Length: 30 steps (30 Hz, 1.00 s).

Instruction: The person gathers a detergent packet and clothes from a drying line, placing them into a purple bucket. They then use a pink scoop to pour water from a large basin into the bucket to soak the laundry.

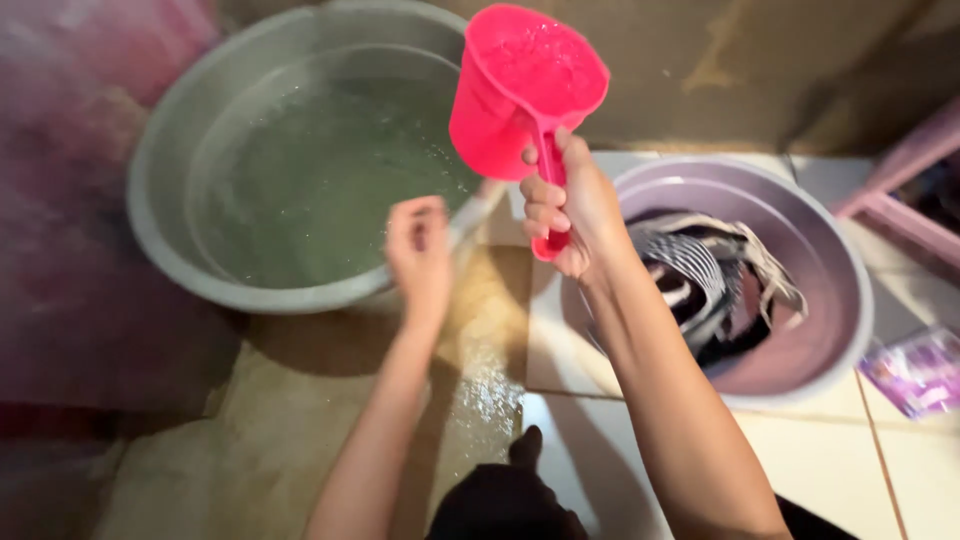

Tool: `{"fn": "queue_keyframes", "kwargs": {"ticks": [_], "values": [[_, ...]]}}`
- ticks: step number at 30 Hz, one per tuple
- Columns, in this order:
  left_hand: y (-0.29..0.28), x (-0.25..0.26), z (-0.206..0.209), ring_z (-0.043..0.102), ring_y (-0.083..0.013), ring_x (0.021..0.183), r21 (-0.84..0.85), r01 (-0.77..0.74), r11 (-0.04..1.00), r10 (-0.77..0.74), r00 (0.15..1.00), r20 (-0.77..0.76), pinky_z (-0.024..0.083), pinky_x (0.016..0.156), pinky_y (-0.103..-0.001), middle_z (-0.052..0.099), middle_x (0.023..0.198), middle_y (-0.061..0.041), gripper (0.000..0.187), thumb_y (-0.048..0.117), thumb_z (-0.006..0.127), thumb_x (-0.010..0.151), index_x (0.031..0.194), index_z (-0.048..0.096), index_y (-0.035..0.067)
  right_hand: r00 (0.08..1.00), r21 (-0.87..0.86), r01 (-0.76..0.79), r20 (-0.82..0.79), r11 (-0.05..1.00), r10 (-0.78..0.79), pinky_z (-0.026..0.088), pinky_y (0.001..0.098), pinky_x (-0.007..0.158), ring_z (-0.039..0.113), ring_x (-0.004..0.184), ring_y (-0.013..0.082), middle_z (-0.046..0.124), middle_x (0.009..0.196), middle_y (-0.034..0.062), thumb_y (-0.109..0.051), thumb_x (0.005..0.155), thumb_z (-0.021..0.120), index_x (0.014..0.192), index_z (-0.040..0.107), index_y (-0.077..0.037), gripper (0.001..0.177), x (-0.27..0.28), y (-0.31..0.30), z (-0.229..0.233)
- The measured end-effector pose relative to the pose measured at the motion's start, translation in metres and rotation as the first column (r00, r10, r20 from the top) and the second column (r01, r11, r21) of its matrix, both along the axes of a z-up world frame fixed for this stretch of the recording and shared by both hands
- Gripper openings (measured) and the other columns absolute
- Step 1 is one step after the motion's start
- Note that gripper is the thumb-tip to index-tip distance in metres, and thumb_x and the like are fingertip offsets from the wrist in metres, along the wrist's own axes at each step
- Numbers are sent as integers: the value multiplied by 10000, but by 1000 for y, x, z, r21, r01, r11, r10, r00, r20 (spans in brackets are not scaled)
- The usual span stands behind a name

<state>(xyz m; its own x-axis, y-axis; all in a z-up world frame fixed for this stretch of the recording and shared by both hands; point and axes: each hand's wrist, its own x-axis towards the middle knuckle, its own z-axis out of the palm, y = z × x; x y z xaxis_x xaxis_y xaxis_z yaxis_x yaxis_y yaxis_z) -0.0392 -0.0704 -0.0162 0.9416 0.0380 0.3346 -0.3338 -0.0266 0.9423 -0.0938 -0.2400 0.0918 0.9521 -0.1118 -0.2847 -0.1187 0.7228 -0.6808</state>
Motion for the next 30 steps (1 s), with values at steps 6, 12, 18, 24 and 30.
{"fn": "queue_keyframes", "kwargs": {"ticks": [6,12,18,24,30], "values": [[-179,-60,-147,525,-110,1015,-19,689,725,-668,710,223,488,845,-262,511,1102,-29,268,74,595,990,1228,474,80,981,154,141,114,978,-159,315,224,372,279,351,48,363,537,-77,-489,1100,426,1001,519,-113,400,-50,-43,-10],[-291,-94,-203,499,-20,742,-720,670,178,-532,681,503,358,704,-88,457,874,41,173,99,524,1081,1221,425,122,944,523,145,182,840,-276,323,204,362,294,364,51,388,540,-63,-463,1136,442,984,518,-88,412,-91,-72,-59],[-280,-165,-60,277,0,546,193,-279,-941,-161,869,467,24,760,-44,240,719,43,215,178,418,1100,1140,403,-33,891,738,41,278,674,-358,355,228,372,305,350,78,400,529,-49,-477,1115,425,992,514,-83,422,-113,-78,-104],[-268,-171,-59,602,-53,971,-460,-316,-830,-516,749,415,270,1193,-253,509,937,-59,303,130,565,902,987,355,-70,785,871,-217,424,440,-452,412,242,412,379,372,99,434,562,-2,-408,1152,380,1009,478,-22,423,-115,-77,-130],[-253,-171,-62,618,-145,844,-549,-371,-749,-660,491,568,472,1051,-275,513,932,-118,287,-62,598,847,1090,451,-100,681,887,-340,462,313,-569,470,227,467,446,405,100,449,577,2,-246,1171,368,989,453,-5,314,-117,-65,-117]]}}
